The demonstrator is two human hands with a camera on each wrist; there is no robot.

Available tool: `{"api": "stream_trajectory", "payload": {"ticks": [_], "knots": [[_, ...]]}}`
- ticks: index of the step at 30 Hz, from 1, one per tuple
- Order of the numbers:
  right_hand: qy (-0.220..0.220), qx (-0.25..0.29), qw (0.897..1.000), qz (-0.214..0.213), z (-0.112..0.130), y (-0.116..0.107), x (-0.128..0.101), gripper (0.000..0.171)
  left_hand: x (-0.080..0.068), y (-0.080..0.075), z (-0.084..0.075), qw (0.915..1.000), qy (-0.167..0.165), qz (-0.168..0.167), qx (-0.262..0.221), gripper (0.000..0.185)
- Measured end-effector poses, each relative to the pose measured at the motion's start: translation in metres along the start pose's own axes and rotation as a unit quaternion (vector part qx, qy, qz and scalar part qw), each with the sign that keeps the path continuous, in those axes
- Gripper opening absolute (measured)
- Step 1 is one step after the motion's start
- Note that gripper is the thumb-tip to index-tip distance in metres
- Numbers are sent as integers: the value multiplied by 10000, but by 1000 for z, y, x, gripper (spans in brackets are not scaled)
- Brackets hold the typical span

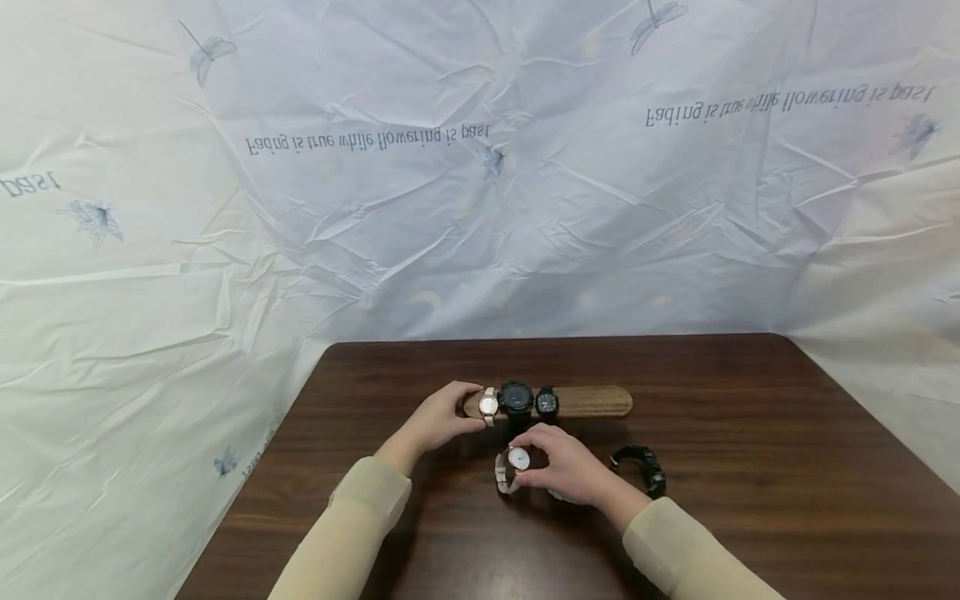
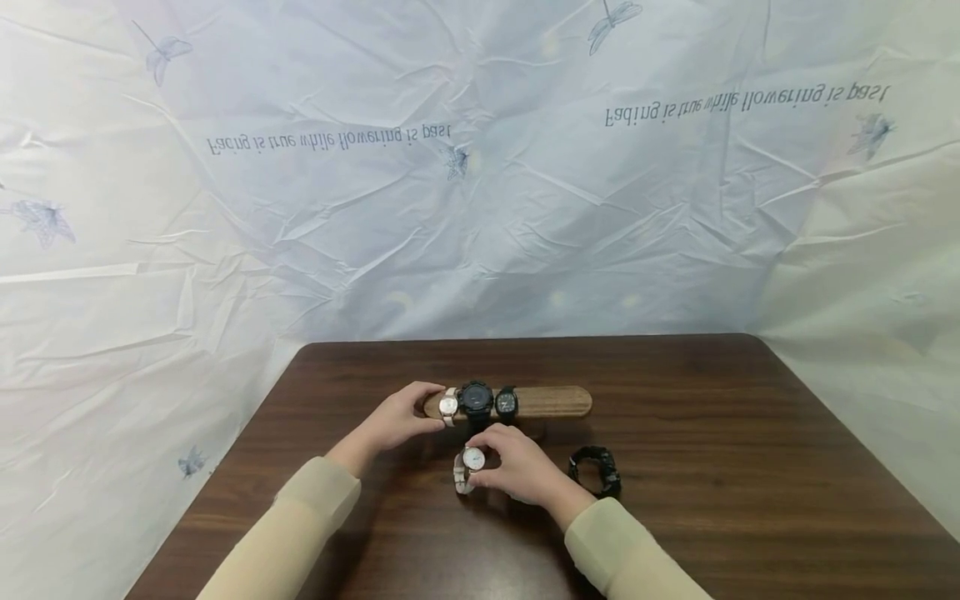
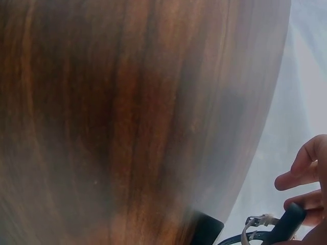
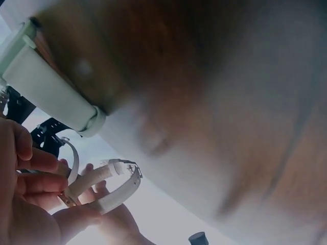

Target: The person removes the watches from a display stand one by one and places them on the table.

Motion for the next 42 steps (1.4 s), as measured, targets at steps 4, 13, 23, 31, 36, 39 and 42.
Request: {"api": "stream_trajectory", "payload": {"ticks": [4,13,23,31,36,39,42], "knots": [[-16,-161,9999,-17,2,4,1,40,0,0,0,10000,-33,-11,40,60],[98,-264,9996,29,1,6,-2,41,-1,0,0,9998,10,-19,174,58],[226,-204,9994,151,-5,4,-4,40,-3,-3,-2,9999,33,20,169,58],[277,-154,9989,332,-7,4,-3,39,-3,-3,-4,9999,36,40,163,58],[233,-350,9983,392,-10,5,-2,38,-3,-3,-4,9998,-2,37,189,58],[106,-652,9970,405,-11,7,-2,37,-2,-3,-3,9998,-53,37,207,58],[14,-861,9955,386,-10,7,-2,36,-2,-2,-3,9998,-25,17,220,58]]}}
Point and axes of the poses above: each hand's wrist, its own x-axis towards the middle knuckle, its own y-axis out of the palm, z = x × y, the point moved 2 cm from there along x, towards the middle knuckle, and after that the axes turned 4 degrees about -y, right-handed, at the moved point
